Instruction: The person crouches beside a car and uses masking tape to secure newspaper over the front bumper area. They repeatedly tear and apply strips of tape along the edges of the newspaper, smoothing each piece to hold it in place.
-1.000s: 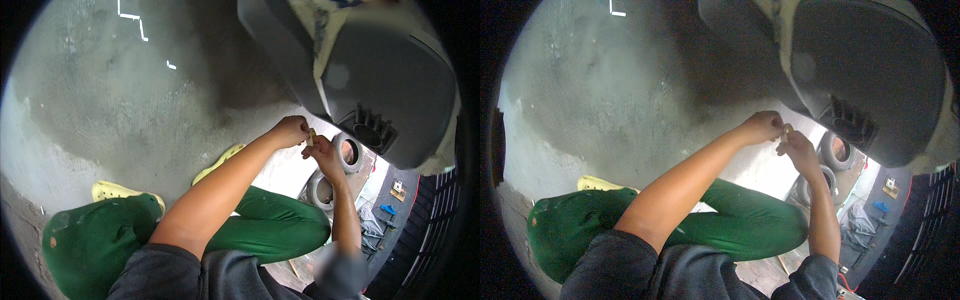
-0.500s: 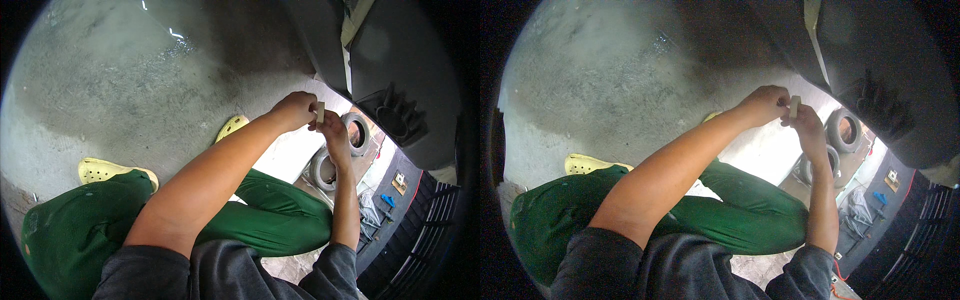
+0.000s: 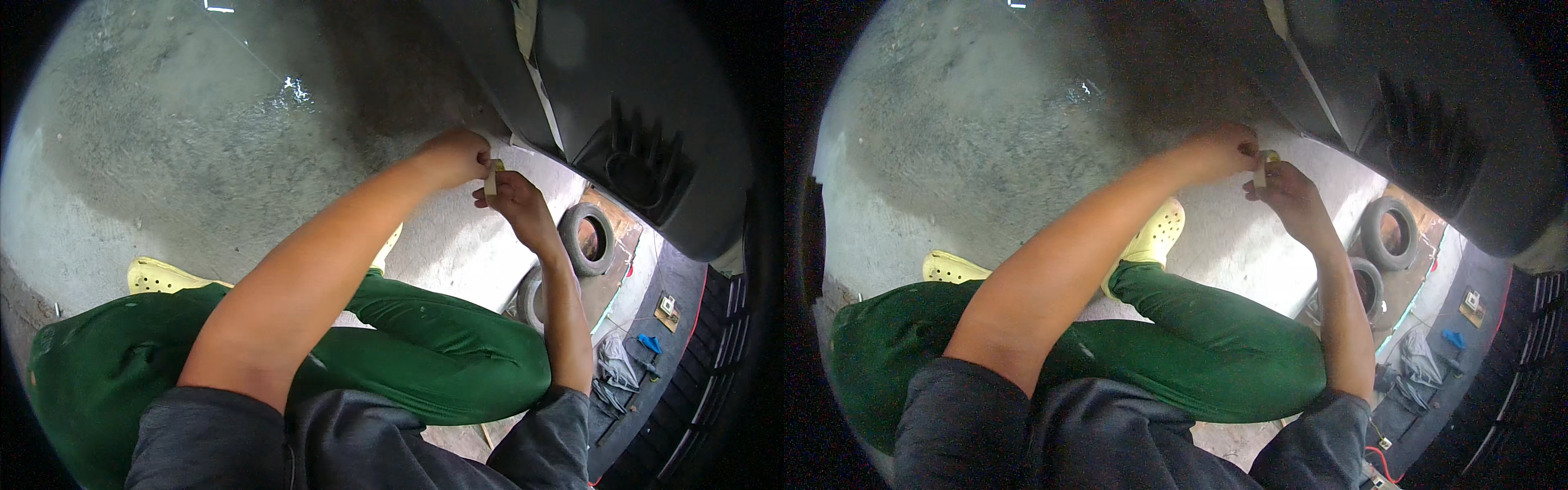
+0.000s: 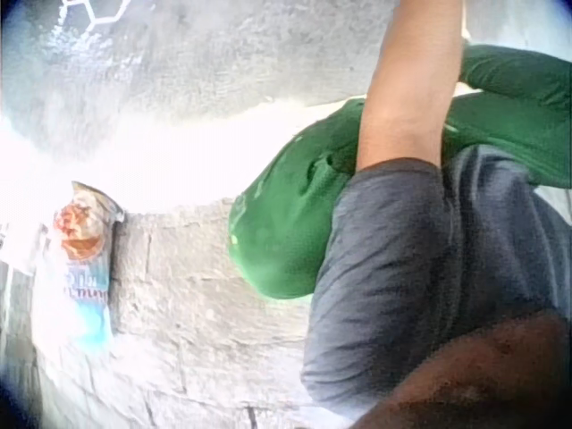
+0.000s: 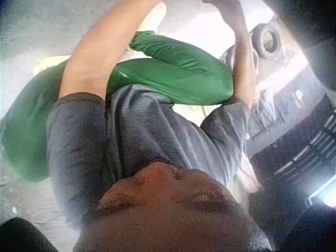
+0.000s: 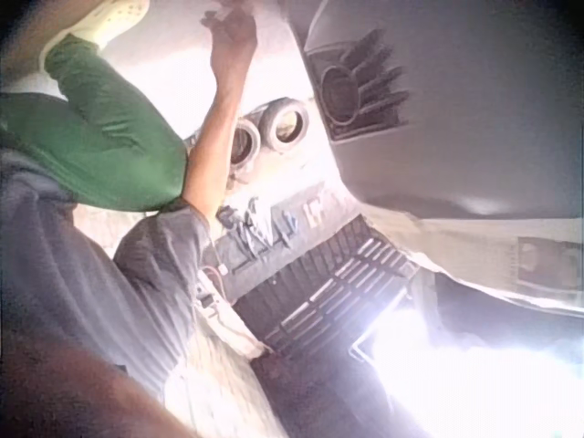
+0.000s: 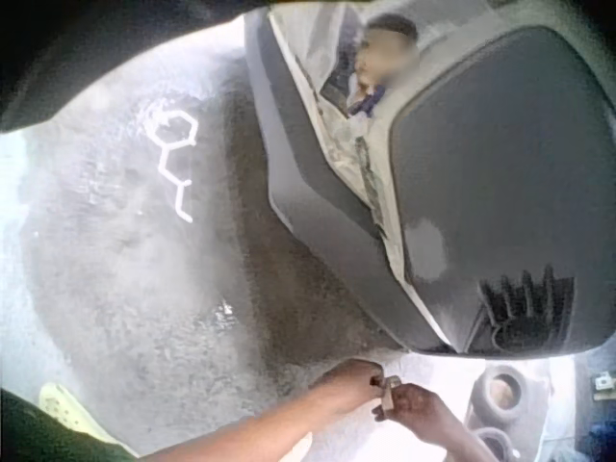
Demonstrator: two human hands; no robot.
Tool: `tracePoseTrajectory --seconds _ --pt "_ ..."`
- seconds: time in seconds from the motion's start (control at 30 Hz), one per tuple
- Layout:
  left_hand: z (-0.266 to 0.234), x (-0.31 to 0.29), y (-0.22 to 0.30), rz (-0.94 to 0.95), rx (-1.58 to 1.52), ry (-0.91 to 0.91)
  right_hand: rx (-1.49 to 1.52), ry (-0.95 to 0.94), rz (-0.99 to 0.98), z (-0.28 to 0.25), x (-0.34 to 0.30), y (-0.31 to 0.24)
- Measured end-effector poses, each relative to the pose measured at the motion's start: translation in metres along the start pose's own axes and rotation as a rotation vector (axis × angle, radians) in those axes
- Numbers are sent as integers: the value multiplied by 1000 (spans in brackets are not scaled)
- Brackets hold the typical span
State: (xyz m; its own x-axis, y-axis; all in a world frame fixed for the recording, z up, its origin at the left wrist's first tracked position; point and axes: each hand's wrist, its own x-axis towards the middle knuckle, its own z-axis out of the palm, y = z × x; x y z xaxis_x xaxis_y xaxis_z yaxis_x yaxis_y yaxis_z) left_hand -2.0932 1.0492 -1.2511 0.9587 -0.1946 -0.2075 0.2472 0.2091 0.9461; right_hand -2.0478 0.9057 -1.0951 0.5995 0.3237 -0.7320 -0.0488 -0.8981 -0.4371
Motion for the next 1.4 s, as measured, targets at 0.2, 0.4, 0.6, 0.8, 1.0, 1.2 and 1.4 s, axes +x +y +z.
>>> tracePoseTrajectory --seconds 0.2,0.4,0.6,0.8,1.0,1.2,1.4 --pt "11 3 -25 64 -48 116 8 -9 -58 0 20 12" --pt "17 -5 -13 197 273 293 67 10 -115 -7 32 16" --pt "29 -10 -2 268 483 498 51 89 -114 -9 37 17" --pt "25 -19 -5 228 317 494 24 39 -116 -6 40 14" --pt "23 -18 0 134 175 490 5 -14 -121 -10 43 17" --pt "18 -12 -1 168 215 422 -87 54 -97 -9 41 17" --pt "30 -8 -7 171 110 519 -45 82 -110 -5 37 11"
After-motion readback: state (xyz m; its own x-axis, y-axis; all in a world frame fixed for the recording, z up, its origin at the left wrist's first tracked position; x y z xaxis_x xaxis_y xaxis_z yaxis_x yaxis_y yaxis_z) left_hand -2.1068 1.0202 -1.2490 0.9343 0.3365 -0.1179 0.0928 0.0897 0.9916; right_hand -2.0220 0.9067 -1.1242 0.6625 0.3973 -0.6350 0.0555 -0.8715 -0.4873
